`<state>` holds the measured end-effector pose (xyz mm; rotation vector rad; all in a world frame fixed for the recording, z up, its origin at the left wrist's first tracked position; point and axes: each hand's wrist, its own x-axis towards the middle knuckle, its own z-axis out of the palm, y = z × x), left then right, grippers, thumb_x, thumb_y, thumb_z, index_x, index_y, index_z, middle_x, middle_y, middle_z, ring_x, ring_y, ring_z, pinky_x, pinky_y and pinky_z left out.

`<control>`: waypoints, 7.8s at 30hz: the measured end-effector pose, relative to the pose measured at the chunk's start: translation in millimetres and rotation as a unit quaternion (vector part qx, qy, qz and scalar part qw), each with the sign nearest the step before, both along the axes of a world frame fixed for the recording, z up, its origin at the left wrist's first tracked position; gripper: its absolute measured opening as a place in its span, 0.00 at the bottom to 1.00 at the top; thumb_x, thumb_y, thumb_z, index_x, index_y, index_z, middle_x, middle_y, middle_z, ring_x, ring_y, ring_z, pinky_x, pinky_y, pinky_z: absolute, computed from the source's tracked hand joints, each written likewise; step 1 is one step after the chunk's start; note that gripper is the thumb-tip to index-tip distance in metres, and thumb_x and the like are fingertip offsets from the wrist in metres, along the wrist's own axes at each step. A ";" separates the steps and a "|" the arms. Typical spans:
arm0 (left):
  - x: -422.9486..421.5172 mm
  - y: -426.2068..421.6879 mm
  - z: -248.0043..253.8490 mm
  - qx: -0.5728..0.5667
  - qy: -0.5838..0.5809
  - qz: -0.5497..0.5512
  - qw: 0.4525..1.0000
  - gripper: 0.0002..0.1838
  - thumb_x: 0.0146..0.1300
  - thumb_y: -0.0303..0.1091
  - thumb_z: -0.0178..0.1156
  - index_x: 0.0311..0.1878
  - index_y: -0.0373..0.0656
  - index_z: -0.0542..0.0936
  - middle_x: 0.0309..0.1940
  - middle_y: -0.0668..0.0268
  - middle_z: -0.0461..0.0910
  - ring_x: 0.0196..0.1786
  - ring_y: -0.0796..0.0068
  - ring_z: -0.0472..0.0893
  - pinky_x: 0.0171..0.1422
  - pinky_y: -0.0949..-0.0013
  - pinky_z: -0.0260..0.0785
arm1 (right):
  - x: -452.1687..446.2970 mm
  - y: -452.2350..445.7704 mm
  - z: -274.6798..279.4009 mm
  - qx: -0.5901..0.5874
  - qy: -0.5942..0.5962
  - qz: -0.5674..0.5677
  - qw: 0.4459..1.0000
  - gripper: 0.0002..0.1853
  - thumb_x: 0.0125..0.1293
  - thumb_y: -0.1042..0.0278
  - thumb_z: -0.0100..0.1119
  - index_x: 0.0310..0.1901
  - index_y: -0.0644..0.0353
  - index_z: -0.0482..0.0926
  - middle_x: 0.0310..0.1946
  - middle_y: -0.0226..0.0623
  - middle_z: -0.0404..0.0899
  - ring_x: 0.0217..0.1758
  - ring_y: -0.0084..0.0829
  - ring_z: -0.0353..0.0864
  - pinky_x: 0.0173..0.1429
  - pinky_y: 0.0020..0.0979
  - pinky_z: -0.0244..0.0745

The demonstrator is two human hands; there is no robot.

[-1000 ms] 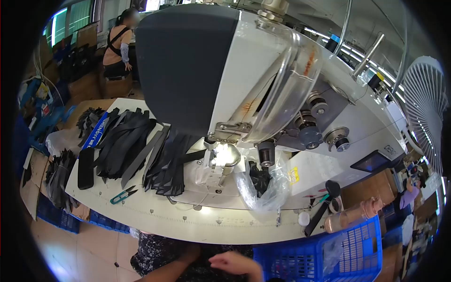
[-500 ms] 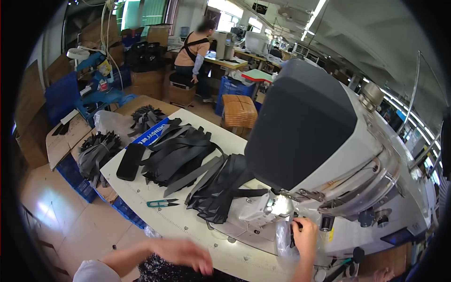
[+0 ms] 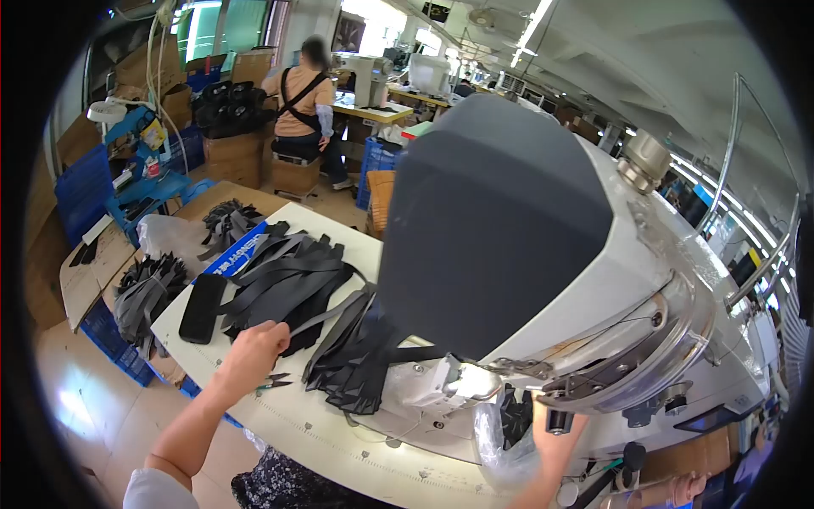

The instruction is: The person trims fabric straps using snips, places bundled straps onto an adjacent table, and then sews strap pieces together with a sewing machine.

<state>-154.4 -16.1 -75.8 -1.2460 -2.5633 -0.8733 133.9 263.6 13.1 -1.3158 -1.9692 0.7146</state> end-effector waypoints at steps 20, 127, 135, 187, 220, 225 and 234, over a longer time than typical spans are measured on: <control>81.9 100.7 84.6 0.246 -0.047 -0.284 0.926 0.16 0.52 0.19 0.73 0.45 0.47 0.90 0.48 0.61 0.78 0.39 0.73 0.82 0.40 0.74 0.80 | -23.5 -26.1 -52.9 0.165 0.188 0.263 0.932 0.12 0.49 0.78 0.79 0.35 0.66 0.85 0.34 0.39 0.86 0.40 0.25 0.85 0.46 0.28 0.80; 73.5 123.2 82.4 0.182 0.309 -0.384 0.851 0.17 0.42 0.31 0.67 0.40 0.40 0.87 0.38 0.63 0.84 0.38 0.69 0.84 0.40 0.69 0.77 | -51.1 -34.4 -67.0 0.390 0.064 0.314 0.863 0.13 0.67 0.64 0.67 0.49 0.61 0.84 0.46 0.36 0.85 0.53 0.34 0.81 0.61 0.35 0.72; 67.5 125.9 76.9 0.165 0.317 -0.391 0.848 0.18 0.43 0.32 0.68 0.41 0.40 0.87 0.41 0.59 0.84 0.39 0.63 0.84 0.39 0.65 0.77 | -52.2 -40.2 -56.3 0.396 0.108 0.308 0.858 0.13 0.67 0.65 0.66 0.49 0.61 0.84 0.45 0.36 0.85 0.52 0.34 0.81 0.60 0.35 0.72; 46.0 141.5 58.9 0.252 0.262 -0.446 0.818 0.09 0.45 0.26 0.65 0.33 0.43 0.87 0.38 0.68 0.86 0.41 0.70 0.86 0.44 0.69 0.79 | -38.9 -24.7 -64.7 0.484 0.080 0.312 0.814 0.16 0.60 0.75 0.68 0.51 0.59 0.82 0.51 0.37 0.83 0.61 0.31 0.77 0.63 0.36 0.71; 54.6 156.7 50.4 0.180 -0.039 -0.281 0.942 0.10 0.52 0.23 0.67 0.39 0.38 0.83 0.28 0.56 0.80 0.30 0.54 0.79 0.36 0.57 0.73 | -48.3 -23.9 -41.2 0.433 0.136 0.261 0.852 0.13 0.51 0.76 0.75 0.40 0.61 0.84 0.28 0.31 0.85 0.23 0.20 0.73 0.33 0.24 0.71; -12.3 165.6 79.4 0.383 0.088 -0.182 0.901 0.14 0.54 0.28 0.68 0.41 0.32 0.76 0.33 0.58 0.78 0.37 0.60 0.77 0.47 0.59 0.73 | -31.0 21.9 -114.2 0.249 0.341 0.223 0.879 0.07 0.65 0.74 0.65 0.37 0.66 0.77 0.33 0.38 0.81 0.35 0.26 0.80 0.43 0.29 0.75; 12.7 100.8 56.5 0.151 -0.135 -0.202 0.958 0.16 0.51 0.14 0.64 0.45 0.35 0.81 0.42 0.59 0.84 0.46 0.71 0.84 0.52 0.69 0.77 | -20.5 21.9 -101.6 0.273 0.238 0.095 0.927 0.11 0.64 0.74 0.66 0.43 0.70 0.78 0.37 0.45 0.82 0.35 0.39 0.80 0.46 0.39 0.76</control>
